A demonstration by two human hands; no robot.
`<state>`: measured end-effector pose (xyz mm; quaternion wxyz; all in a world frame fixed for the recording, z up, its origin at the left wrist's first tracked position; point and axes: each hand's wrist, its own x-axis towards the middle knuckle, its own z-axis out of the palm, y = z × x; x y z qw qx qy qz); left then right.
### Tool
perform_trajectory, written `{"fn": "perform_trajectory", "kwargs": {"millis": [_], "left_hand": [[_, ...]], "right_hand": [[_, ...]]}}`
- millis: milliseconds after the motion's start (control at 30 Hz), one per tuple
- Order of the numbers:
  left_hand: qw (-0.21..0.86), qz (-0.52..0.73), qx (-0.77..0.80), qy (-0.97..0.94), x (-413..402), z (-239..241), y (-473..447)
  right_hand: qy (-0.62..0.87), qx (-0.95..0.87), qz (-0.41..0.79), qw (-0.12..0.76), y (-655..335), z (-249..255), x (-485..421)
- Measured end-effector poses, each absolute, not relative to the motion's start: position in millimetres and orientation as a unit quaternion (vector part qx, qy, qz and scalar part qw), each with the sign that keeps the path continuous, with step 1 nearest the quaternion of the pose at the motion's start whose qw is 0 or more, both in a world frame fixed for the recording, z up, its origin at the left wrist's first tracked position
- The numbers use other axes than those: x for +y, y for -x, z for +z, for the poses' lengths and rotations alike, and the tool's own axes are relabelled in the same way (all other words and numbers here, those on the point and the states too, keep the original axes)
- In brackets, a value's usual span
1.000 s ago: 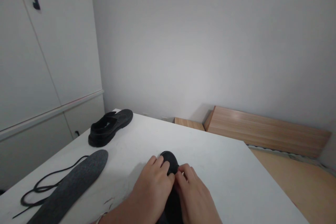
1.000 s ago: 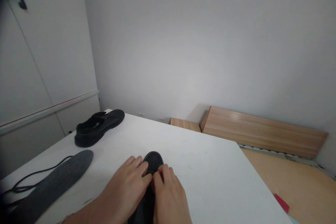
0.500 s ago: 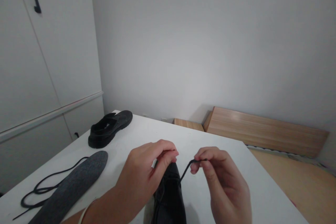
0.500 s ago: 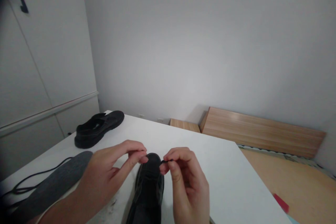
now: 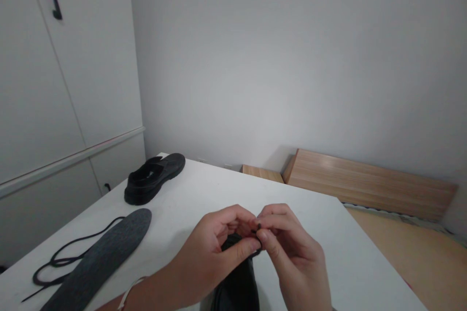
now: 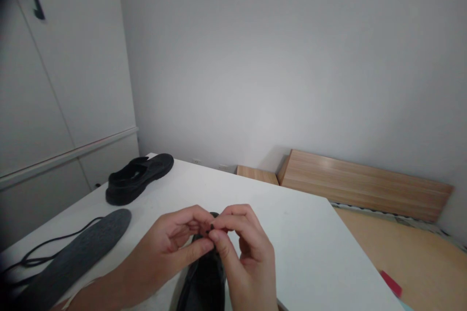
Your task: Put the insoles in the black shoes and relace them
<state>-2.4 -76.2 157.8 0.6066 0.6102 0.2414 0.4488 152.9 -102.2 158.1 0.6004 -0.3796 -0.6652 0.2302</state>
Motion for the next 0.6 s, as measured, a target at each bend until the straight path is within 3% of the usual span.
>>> {"fn": "perform_trajectory", "kwargs": {"millis": [300, 467, 600], "left_hand": [[0.46, 0.502, 0.282, -0.676, -77, 156, 6], [0.532, 0.494, 0.277, -0.63, -69, 150, 15], [0.619, 0.501, 0.24, -0.555, -62, 137, 27]], "right_hand": [[0.398, -0.617, 0.382, 0.56, -160, 153, -100], [0.422, -0.598, 0.35, 0.585, -168, 144, -98], [0.339, -0.52, 0.457, 0.637, -175, 132, -96]]}}
